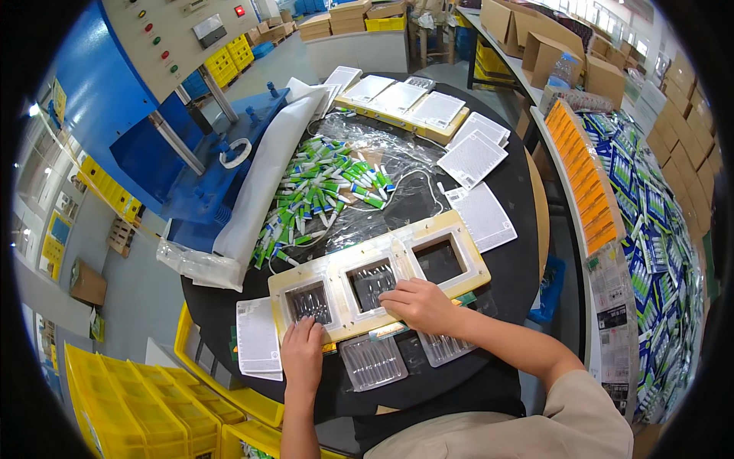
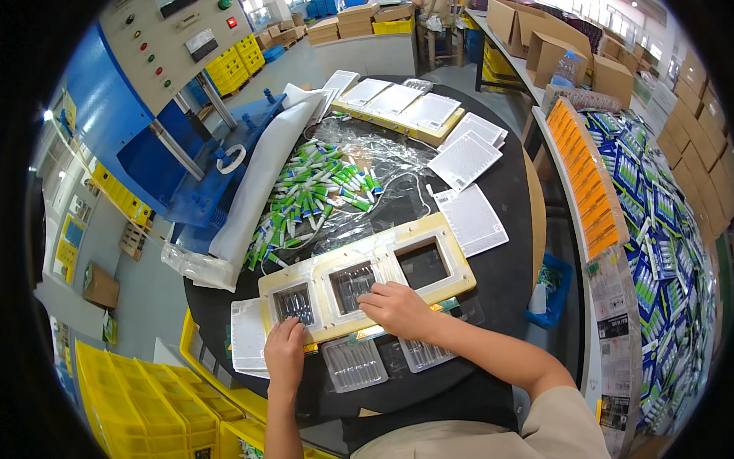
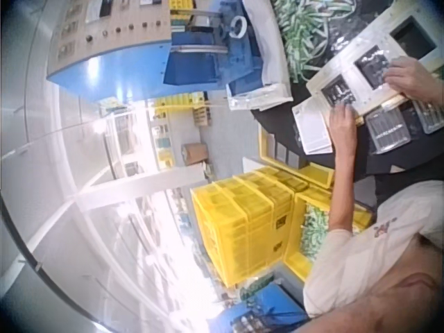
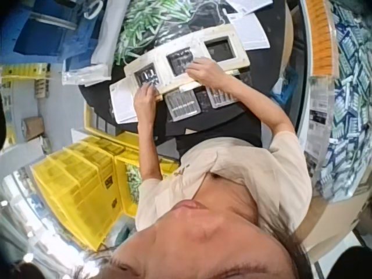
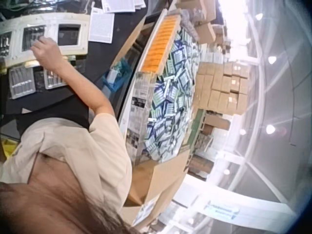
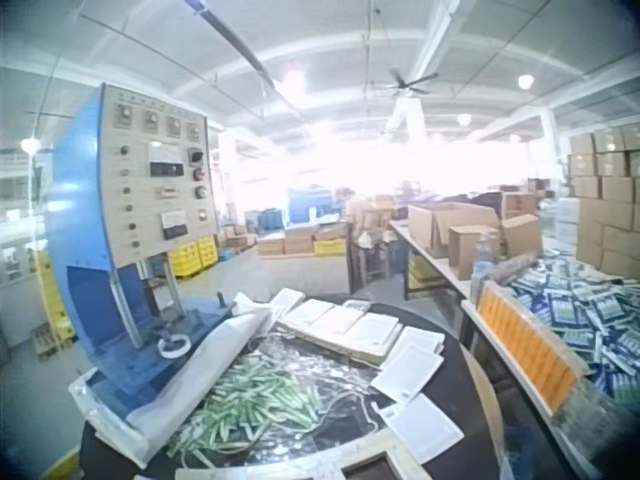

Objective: The person places green cylindrical batteries into a plastic tray, closes the tray with a white cover, and stacks the completed units. The person repeats this process multiple times, retrieving batteries from a pile and organizing them into trays.

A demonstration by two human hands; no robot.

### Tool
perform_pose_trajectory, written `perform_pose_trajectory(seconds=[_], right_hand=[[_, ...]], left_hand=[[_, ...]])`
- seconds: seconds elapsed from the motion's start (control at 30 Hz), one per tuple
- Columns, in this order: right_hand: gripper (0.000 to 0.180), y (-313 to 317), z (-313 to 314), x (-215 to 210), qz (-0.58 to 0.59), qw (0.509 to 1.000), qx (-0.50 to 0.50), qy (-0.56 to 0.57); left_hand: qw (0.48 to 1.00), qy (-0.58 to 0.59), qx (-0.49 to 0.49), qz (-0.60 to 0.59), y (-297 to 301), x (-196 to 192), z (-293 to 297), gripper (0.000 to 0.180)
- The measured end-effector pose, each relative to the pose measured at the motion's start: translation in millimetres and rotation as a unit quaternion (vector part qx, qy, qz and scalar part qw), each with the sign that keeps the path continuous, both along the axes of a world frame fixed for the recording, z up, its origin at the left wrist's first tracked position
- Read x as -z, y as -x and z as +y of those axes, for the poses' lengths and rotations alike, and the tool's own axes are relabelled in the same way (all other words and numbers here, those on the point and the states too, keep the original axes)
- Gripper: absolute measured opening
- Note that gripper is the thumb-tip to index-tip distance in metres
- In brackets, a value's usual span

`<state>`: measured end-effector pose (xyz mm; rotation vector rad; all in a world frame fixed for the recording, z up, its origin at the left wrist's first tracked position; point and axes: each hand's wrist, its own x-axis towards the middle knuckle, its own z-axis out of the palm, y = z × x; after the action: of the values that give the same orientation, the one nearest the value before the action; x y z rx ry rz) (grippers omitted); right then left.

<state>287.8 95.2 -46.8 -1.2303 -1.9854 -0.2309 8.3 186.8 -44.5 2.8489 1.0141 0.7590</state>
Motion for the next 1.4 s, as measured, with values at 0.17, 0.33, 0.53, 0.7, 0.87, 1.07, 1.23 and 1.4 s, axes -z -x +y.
perform_pose_trajectory(seconds=[0.17,0.33,0.53,0.7,0.87,1.07,1.23,1.4], right_hand=[[0.011,7.8,7.9,10.9,0.035,0.993,-0.027,0.11],[0.013,2.4,12.8,6.8,0.094,0.981,-0.057,0.162],[0.018,-16.2,-45.0,-55.9,0.138,0.97,-0.013,0.201],[0.038,-16.7,-116.8,-55.0,-0.112,0.915,-0.019,0.388],[0.025,-23.5,-117.7,-31.1,0.004,0.876,-0.019,0.482],[0.013,-42.7,-99.0,-33.4,0.071,0.861,-0.101,0.493],[0.014,-45.4,-107.7,-29.3,0.152,0.867,-0.08,0.468],[0.013,-54.3,-132.7,-78.8,0.346,0.863,0.002,0.369]], left_hand=[[0.992,-0.093,0.011,0.086,-0.9,-3.9,-7.2,0.018],[0.997,-0.042,-0.009,0.059,2.7,-9.7,3.4,0.015],[0.996,0.081,-0.005,-0.042,1.4,-11.5,-2.7,0.022],[0.984,0.13,0.018,-0.123,-20.1,-32.9,-51.3,0.05],[0.962,0.149,0.223,-0.037,-80.6,-13.9,-124.6,0.071],[0.972,0.106,0.209,-0.01,-102.9,9.4,-123.7,0.067],[0.971,0.165,0.163,-0.06,-110.1,8.6,-131.2,0.07],[0.963,0.228,0.115,-0.089,-116.6,15.6,-139.9,0.103]])
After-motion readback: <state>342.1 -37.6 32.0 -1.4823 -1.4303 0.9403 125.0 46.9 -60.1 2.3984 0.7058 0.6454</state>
